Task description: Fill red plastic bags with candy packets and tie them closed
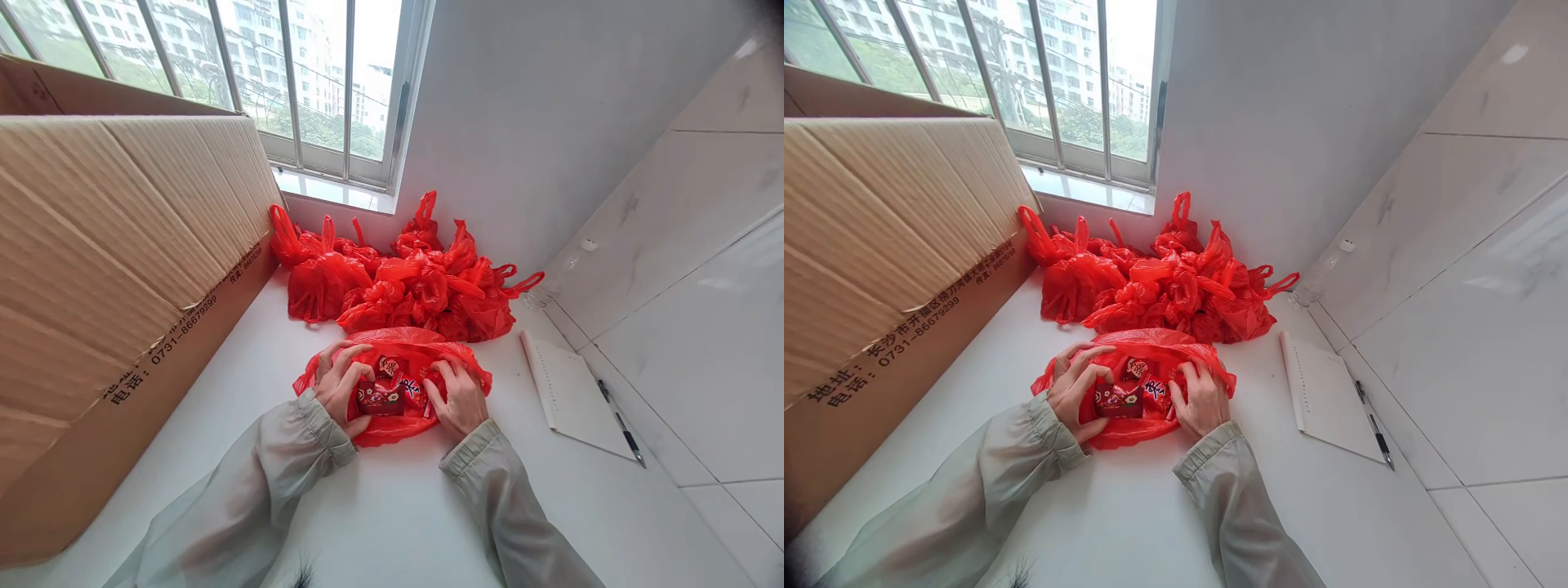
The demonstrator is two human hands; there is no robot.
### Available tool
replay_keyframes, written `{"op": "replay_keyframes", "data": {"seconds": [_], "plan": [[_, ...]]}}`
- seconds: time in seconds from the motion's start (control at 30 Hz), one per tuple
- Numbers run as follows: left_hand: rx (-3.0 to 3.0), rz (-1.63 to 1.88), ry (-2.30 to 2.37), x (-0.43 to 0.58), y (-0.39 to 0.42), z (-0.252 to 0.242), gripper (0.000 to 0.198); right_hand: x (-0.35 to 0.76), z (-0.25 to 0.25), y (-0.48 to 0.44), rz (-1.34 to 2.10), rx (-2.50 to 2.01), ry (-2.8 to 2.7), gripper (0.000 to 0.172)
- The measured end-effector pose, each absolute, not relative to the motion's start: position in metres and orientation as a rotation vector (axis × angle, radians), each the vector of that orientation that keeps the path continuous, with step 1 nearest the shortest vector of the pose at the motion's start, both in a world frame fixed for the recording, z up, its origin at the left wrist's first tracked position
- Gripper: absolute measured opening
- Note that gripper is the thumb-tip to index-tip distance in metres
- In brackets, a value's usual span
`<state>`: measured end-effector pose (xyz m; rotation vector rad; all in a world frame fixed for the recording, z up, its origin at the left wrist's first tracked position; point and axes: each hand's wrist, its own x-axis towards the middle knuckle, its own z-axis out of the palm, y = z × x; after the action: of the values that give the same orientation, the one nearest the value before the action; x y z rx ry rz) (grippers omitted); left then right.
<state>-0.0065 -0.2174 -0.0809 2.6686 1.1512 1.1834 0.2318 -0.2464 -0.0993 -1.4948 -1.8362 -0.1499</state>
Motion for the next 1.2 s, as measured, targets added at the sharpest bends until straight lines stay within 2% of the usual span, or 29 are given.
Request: {"op": "replay_keyframes", "data": {"seconds": [0.13,0.3,0.37,0.47,0.6,0.97,1.2], "plan": [[2.655,1.373,1.044,0.000,-0.220,-0.086,0.028,0.211,-0.079,-0.256,0.077,-1.281,-1.766,0.023],[2.515,1.200,1.011,0.002,-0.221,-0.096,0.030,0.191,-0.084,-0.258,0.503,-1.206,-1.771,0.019],[2.377,1.155,0.936,0.000,-0.220,-0.095,0.039,0.192,-0.091,-0.255,0.568,-1.230,-1.725,0.018],[2.192,1.083,0.817,-0.003,-0.216,-0.090,0.052,0.196,-0.097,-0.253,0.611,-1.195,-1.686,0.022],[2.043,1.012,0.815,-0.006,-0.207,-0.088,0.034,0.200,-0.095,-0.253,0.630,-1.109,-1.703,0.024],[1.630,1.085,0.801,-0.003,-0.205,-0.086,0.030,0.201,-0.089,-0.254,0.770,-1.067,-1.675,0.031],[1.749,1.085,0.837,0.000,-0.210,-0.086,0.021,0.198,-0.087,-0.256,0.767,-1.090,-1.625,0.022]]}}
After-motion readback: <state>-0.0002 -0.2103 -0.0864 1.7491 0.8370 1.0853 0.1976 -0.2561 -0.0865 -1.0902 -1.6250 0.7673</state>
